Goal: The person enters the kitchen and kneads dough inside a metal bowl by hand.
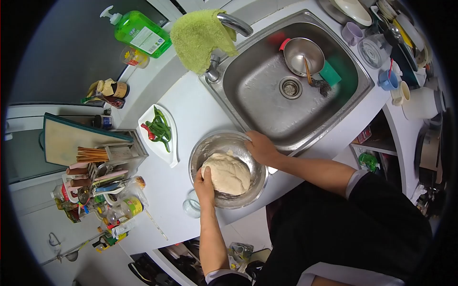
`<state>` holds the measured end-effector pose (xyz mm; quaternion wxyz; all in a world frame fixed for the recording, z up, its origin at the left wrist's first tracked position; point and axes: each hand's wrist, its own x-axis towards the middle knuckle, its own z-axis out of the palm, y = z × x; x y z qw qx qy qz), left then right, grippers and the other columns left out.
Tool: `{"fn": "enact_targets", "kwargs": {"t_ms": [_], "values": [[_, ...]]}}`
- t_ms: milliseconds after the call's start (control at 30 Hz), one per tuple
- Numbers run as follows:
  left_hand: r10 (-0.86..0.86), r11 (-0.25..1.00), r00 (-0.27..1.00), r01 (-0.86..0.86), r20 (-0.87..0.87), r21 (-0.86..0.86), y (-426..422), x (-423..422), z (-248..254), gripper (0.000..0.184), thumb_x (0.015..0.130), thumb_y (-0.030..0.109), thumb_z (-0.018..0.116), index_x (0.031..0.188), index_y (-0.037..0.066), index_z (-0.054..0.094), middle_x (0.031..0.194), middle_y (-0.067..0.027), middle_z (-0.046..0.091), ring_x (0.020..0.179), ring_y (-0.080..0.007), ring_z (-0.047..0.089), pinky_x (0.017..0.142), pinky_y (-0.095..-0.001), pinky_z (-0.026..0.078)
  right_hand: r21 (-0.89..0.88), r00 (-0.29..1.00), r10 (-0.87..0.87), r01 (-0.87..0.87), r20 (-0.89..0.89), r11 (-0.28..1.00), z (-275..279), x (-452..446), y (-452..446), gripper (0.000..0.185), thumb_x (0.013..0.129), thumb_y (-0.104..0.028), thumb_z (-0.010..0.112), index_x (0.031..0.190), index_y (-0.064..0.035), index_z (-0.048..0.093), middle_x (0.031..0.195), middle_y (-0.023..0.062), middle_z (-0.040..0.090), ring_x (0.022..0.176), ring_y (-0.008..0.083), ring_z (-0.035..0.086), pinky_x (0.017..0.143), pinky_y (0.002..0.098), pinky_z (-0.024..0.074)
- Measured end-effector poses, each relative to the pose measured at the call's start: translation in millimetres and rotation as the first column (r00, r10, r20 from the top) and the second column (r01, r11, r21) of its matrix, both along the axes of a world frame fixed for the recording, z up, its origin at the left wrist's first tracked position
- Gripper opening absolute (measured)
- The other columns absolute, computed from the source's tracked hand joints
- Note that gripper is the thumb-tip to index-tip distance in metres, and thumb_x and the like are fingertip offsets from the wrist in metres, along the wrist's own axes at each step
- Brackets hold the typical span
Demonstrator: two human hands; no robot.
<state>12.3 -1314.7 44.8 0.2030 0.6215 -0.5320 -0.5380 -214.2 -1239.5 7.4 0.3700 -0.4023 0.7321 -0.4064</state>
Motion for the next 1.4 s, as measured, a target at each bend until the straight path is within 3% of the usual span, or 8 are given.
{"fn": "enact_targets", "kwargs": {"t_ms": [100, 167, 233, 300, 433, 1033, 1300, 1400], "values": [[-0.083, 0.971, 0.908, 0.165, 0.41, -0.17, 8, -20, 23, 0.036, 0.091, 0.018, 0.061, 0.122, -0.003, 0.059, 0.114, -0.0234, 0.062, 0.106, -0.0349, 0.059, 0.095, -0.042, 0.045, 0.02, 1.0, 0.001, -0.001, 0.021, 1.0, 0, 1, 1, 0.033, 0.09, -0.019, 0.049, 0.115, 0.0014, 0.056, 0.109, 0.0243, 0.059, 0.104, 0.0406, 0.057, 0.089, 0.048, 0.0443], [-0.022, 0.561, 0.742, 0.564, 0.67, -0.606, 15, -32, 33, 0.035, 0.088, 0.017, 0.06, 0.118, -0.001, 0.062, 0.118, -0.0244, 0.06, 0.118, -0.0357, 0.052, 0.102, -0.043, 0.04, -0.019, 1.0, -0.018, 0.018, -0.009, 1.0, -8, 3, 1, 0.033, 0.09, -0.019, 0.049, 0.115, 0.0014, 0.056, 0.11, 0.0239, 0.059, 0.104, 0.0404, 0.057, 0.089, 0.0479, 0.0443], [-0.161, 0.632, 0.796, 0.538, 0.584, -0.559, 17, -49, 24, 0.036, 0.084, 0.015, 0.06, 0.117, 0.001, 0.062, 0.126, -0.0208, 0.057, 0.128, -0.0331, 0.044, 0.107, -0.0479, 0.033, -0.054, 0.999, -0.034, 0.032, -0.035, 0.998, -9, 6, 2, 0.033, 0.09, -0.019, 0.049, 0.115, 0.0015, 0.055, 0.11, 0.0236, 0.059, 0.104, 0.0401, 0.057, 0.09, 0.0479, 0.0443], [-0.429, 0.554, 0.469, 0.812, 0.772, -0.185, 17, -73, 17, 0.037, 0.087, 0.016, 0.056, 0.121, 0.001, 0.06, 0.134, -0.0164, 0.053, 0.133, -0.0332, 0.039, 0.11, -0.0551, 0.025, 0.0, 0.999, -0.001, 0.001, -0.039, 1.0, -2, 2, 1, 0.034, 0.09, -0.018, 0.049, 0.117, 0.0024, 0.054, 0.112, 0.0236, 0.059, 0.105, 0.0402, 0.056, 0.091, 0.0477, 0.0441], [-0.36, 0.562, 0.36, 0.82, 0.861, -0.107, 19, -77, -13, 0.041, 0.09, 0.016, 0.05, 0.127, -0.001, 0.054, 0.136, -0.0132, 0.053, 0.137, -0.032, 0.036, 0.112, -0.0591, 0.018, 0.106, 0.999, 0.045, -0.043, -0.02, 0.993, 4, -2, -1, 0.035, 0.09, -0.017, 0.05, 0.117, 0.0031, 0.054, 0.113, 0.0233, 0.059, 0.107, 0.0399, 0.056, 0.092, 0.0473, 0.0442], [-0.445, 0.516, 0.512, 0.817, 0.735, -0.257, 20, -69, -11, 0.042, 0.084, 0.002, 0.054, 0.125, 0.009, 0.058, 0.112, -0.0106, 0.068, 0.127, -0.0227, 0.05, 0.112, -0.0538, 0.019, 0.015, 1.0, 0.0, 0.001, -0.026, 1.0, 2, 1, -1, 0.026, 0.089, -0.016, 0.051, 0.109, -0.0001, 0.057, 0.106, 0.0209, 0.06, 0.099, 0.04, 0.058, 0.085, 0.0491, 0.0463], [-0.211, 0.968, 0.972, 0.222, 0.1, -0.115, 18, -73, 35, 0.044, 0.08, -0.002, 0.058, 0.123, 0.004, 0.058, 0.104, -0.0125, 0.067, 0.094, -0.0278, 0.063, 0.103, -0.0387, 0.039, -0.013, 1.0, -0.001, 0.001, -0.001, 1.0, -7, 3, -1, 0.028, 0.089, -0.016, 0.049, 0.11, -0.0001, 0.058, 0.111, 0.0211, 0.06, 0.102, 0.0396, 0.058, 0.088, 0.0479, 0.0463], [-0.305, 0.833, 0.878, 0.434, 0.368, -0.343, 33, -44, 41, 0.04, 0.081, -0.001, 0.059, 0.12, 0.0, 0.06, 0.113, -0.0176, 0.063, 0.105, -0.0355, 0.059, 0.099, -0.0414, 0.043, -0.02, 1.0, -0.009, 0.01, 0.023, 1.0, -5, 3, -1, 0.028, 0.089, -0.016, 0.048, 0.11, 0.0001, 0.057, 0.112, 0.0212, 0.059, 0.104, 0.0395, 0.058, 0.09, 0.0475, 0.0456]]}}
